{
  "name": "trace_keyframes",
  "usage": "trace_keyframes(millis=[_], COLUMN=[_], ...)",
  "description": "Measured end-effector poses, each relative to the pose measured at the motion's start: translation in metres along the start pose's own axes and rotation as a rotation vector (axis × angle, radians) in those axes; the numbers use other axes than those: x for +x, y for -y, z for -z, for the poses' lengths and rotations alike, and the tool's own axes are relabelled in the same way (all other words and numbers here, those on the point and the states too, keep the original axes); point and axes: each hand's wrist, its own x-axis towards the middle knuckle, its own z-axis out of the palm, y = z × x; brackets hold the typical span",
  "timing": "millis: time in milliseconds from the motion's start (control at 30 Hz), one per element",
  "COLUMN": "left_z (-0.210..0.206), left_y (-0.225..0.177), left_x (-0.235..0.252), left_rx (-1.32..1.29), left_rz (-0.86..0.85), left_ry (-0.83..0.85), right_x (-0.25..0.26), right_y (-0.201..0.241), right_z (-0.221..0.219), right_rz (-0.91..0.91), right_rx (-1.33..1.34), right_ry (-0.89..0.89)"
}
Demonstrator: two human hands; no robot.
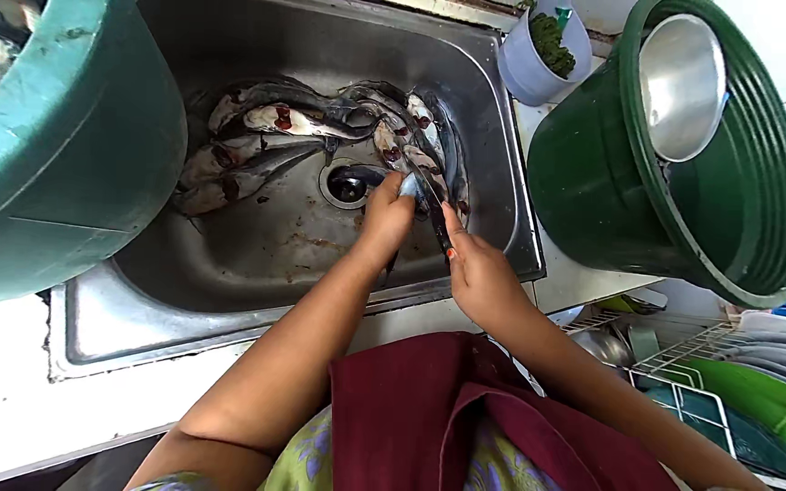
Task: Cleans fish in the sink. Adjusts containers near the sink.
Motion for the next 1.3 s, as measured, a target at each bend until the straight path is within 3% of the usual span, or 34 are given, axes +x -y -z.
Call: trace_keyframes(millis=[233, 367, 467, 600, 667, 767, 867, 1033, 1200, 1300], left_z=[-0.003, -0.002, 0.0, 0.009, 0.012, 0.013, 0.011, 0.003, 0.006, 0.007], left_y=[0.002, -0.001, -0.009, -0.018, -0.015, -0.013, -0.013, -0.022, -0.017, -0.016], left_x=[-0.004, -0.005, -0.004, 0.0, 0.002, 0.001, -0.001, -0.007, -0.003, -0.001], left_rx=[0.219, 0.094, -0.222, -0.869, -1.139, -1.283, -1.151, -0.804, -0.556, -0.462], left_rz=[-0.167, -0.139, 0.01, 0.18, 0.155, 0.102, 0.106, 0.21, 0.279, 0.292], left_ry=[0.034, 0.06, 0.057, 0.078, 0.132, 0.151, 0.1, -0.156, -0.15, -0.154], right_x=[0.067, 0.046, 0.015, 0.0, 0.002, 0.004, 0.01, 0.017, 0.008, 0.007], right_y=[0.021, 0.01, -0.014, -0.023, -0.015, 0.0, 0.009, 0.012, 0.0, -0.014], right_z=[0.003, 0.005, -0.014, -0.031, -0.032, -0.033, -0.035, -0.041, -0.032, -0.02], right_rz=[-0.013, 0.064, 0.063, -0.086, -0.161, -0.162, -0.122, -0.017, 0.012, 0.023], right_rx=[0.068, 0.177, 0.415, 0.662, 0.773, 0.915, 0.838, 0.573, 0.51, 0.323], right_ry=[-0.073, -0.096, -0.195, -0.21, -0.196, -0.189, -0.219, -0.204, -0.163, -0.144])
